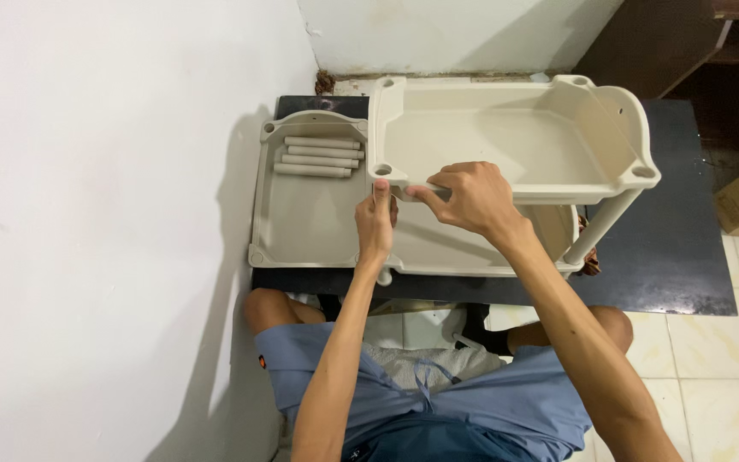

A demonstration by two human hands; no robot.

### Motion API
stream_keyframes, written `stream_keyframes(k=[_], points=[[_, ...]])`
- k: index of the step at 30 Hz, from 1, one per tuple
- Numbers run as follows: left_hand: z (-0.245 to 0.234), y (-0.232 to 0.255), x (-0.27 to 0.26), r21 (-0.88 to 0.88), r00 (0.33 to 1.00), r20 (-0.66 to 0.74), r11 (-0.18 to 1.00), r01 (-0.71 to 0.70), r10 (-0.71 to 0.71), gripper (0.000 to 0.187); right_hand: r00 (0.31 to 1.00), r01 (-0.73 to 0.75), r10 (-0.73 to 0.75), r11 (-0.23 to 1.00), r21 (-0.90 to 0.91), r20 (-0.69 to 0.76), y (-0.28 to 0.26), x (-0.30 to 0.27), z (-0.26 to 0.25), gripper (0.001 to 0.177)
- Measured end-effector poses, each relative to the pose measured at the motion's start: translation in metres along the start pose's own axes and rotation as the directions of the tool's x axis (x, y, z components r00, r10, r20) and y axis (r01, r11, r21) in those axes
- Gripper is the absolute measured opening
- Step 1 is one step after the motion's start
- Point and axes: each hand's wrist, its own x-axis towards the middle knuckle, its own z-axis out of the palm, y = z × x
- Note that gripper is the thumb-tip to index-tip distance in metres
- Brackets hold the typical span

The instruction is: The person assembles a beige plastic storage rack by inserting cylindrical legs into the corner holes of stacked trays. They repeatedly insert and remove legs to adjust fit, then place the assembled unit upright on the table.

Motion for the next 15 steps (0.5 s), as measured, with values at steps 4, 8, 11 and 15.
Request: stream_keyframes(k=[4, 8, 11, 15], points=[[0.003, -0.009, 0.003, -0.035, 1.0, 0.024, 0.999, 0.01, -0.009, 0.075, 0.999, 0.041, -0.041, 0.999, -0.013, 0.021, 0.0, 0.002, -0.007, 0.043], [-0.009, -0.009, 0.014, -0.096, 0.993, 0.109, 0.993, 0.064, -0.054, 0.078, 0.998, 0.054, -0.054, 0.999, -0.004, 0.045, -0.005, 0.008, -0.005, 0.042], [-0.016, -0.01, 0.022, -0.131, 0.978, 0.198, 0.987, 0.088, -0.061, 0.076, 0.998, 0.063, -0.062, 0.998, -0.026, 0.026, -0.006, 0.009, -0.005, 0.042], [-0.017, -0.015, 0.028, -0.097, 0.968, 0.241, 0.99, 0.099, -0.073, 0.079, 0.997, 0.071, -0.07, 0.997, -0.033, 0.015, -0.006, 0.008, -0.002, 0.044]])
